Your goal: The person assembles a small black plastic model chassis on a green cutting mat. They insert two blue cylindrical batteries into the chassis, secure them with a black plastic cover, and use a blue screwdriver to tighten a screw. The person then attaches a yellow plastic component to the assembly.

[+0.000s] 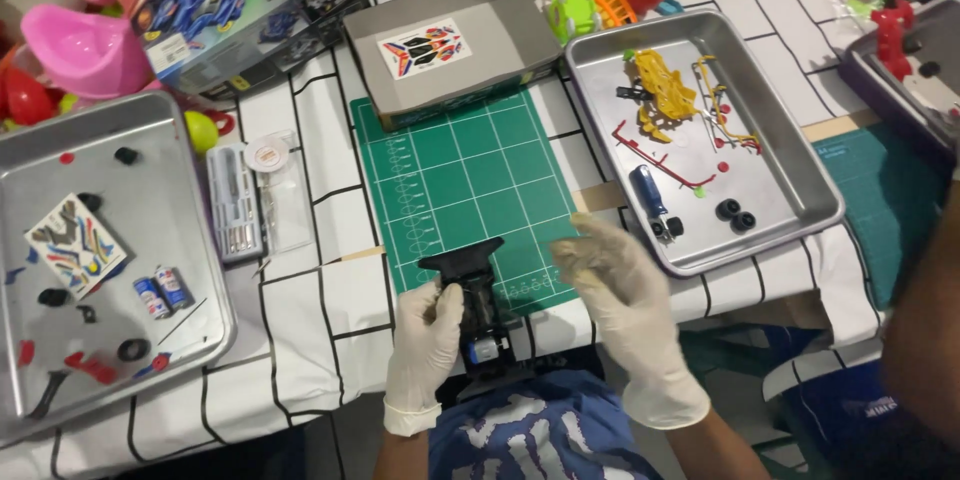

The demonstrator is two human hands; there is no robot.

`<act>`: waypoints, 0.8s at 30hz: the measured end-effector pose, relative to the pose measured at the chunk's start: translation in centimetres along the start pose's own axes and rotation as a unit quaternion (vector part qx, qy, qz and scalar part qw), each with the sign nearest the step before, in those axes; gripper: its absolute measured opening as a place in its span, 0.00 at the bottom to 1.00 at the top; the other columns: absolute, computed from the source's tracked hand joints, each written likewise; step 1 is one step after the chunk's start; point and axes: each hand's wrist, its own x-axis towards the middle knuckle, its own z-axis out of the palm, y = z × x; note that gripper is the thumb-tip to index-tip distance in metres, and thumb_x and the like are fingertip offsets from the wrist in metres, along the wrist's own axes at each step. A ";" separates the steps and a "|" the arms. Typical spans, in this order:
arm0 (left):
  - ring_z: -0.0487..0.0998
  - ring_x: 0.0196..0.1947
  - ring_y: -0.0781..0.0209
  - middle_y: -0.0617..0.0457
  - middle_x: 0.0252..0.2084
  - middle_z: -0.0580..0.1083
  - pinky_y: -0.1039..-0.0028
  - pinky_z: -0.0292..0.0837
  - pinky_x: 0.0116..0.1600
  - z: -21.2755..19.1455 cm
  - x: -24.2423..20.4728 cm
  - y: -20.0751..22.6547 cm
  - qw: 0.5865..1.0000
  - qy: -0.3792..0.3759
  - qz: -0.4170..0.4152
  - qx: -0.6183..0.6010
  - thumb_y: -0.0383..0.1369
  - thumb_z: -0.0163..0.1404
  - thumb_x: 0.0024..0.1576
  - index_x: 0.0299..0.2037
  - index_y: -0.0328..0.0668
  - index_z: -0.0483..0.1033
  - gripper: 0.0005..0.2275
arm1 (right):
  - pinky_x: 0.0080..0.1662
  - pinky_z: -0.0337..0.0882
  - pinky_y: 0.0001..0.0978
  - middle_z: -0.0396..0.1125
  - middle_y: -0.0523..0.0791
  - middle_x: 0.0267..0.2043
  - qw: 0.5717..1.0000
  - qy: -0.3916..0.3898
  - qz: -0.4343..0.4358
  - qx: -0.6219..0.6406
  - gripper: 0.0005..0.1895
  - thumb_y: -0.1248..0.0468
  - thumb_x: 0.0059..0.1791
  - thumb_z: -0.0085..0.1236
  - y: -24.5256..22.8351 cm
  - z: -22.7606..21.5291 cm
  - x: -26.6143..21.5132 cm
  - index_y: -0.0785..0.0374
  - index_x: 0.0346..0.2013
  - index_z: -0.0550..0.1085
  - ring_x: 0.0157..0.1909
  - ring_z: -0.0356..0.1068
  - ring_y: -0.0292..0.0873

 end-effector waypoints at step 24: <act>0.44 0.23 0.71 0.65 0.20 0.48 0.76 0.44 0.32 -0.6 1.0 -1.5 0.997 0.033 -0.013 -0.074 0.49 0.48 0.63 0.20 0.53 0.52 0.23 | 0.49 0.74 0.50 0.70 0.47 0.63 0.758 0.058 0.244 -0.602 0.22 0.55 0.52 0.56 -3.3 -14.6 8.9 0.53 0.61 0.75 0.57 0.72 0.50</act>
